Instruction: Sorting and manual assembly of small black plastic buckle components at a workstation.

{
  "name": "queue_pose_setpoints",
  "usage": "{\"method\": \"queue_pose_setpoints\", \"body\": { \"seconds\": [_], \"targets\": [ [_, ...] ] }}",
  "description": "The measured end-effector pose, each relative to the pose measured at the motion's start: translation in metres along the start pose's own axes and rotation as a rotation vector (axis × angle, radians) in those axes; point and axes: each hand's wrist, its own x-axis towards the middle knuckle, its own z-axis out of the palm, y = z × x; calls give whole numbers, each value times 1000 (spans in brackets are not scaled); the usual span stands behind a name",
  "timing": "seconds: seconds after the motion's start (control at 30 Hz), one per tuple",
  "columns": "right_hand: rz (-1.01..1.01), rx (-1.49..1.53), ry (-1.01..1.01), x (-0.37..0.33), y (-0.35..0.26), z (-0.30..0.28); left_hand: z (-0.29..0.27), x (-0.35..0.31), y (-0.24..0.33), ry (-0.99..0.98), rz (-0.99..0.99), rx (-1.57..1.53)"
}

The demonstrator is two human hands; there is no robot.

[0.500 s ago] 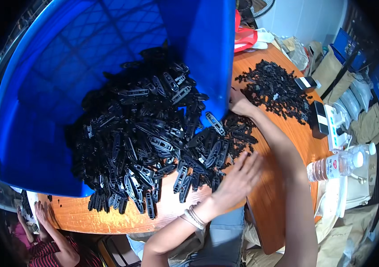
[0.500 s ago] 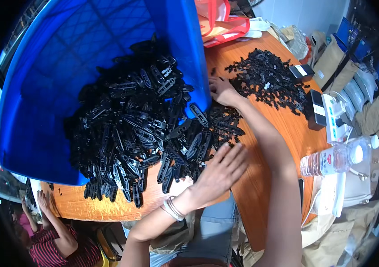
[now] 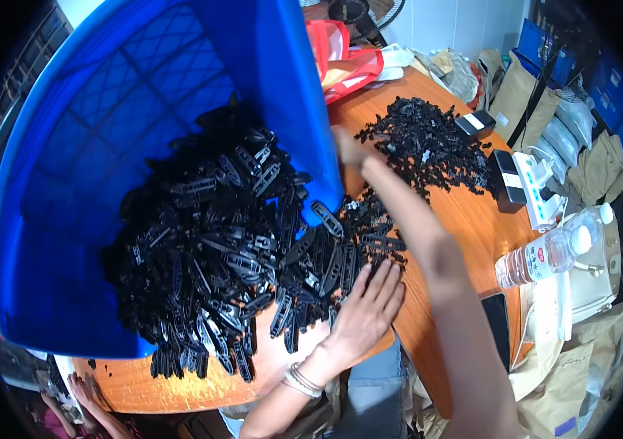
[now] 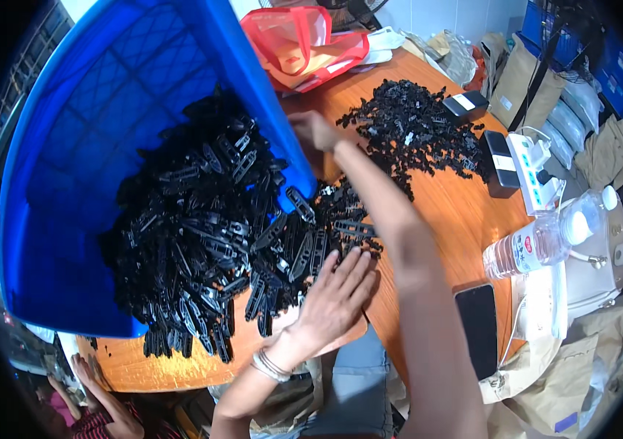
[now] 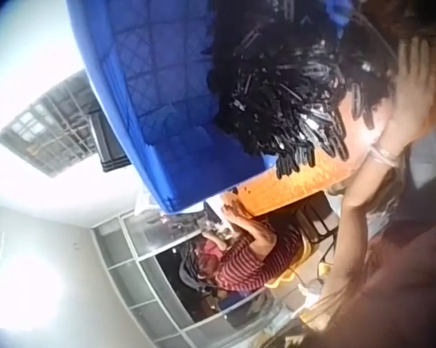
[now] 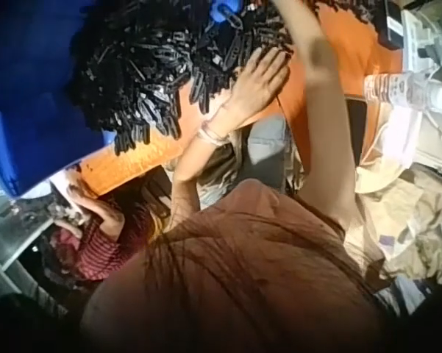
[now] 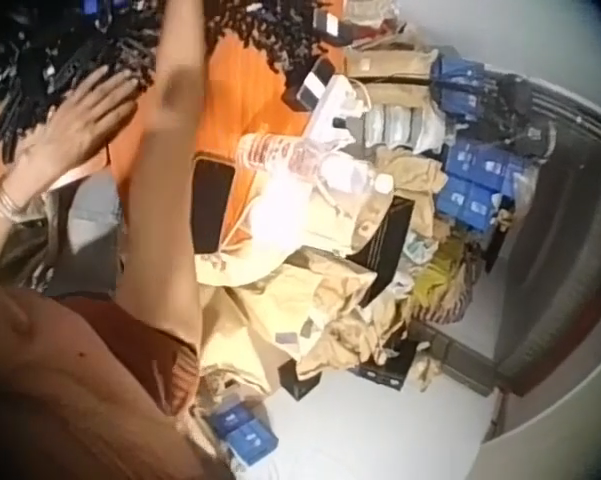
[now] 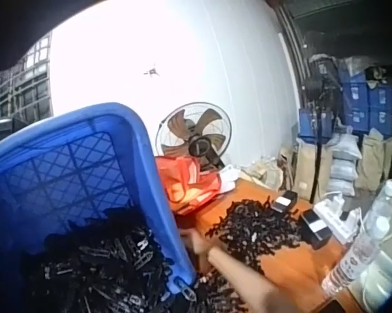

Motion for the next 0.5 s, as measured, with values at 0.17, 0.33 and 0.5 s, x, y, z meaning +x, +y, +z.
{"method": "queue_pose_setpoints", "body": {
  "seconds": [0.17,0.33,0.5],
  "targets": [
    [-25,-2,-51,9,20,29,0,6,2,-101,-1,37],
    [23,-34,-108,-18,34,24,11,11,3,-43,16,42],
    [339,-369,-154,-32,-14,22,18,3,-7,34,-4,24]
  ]
}}
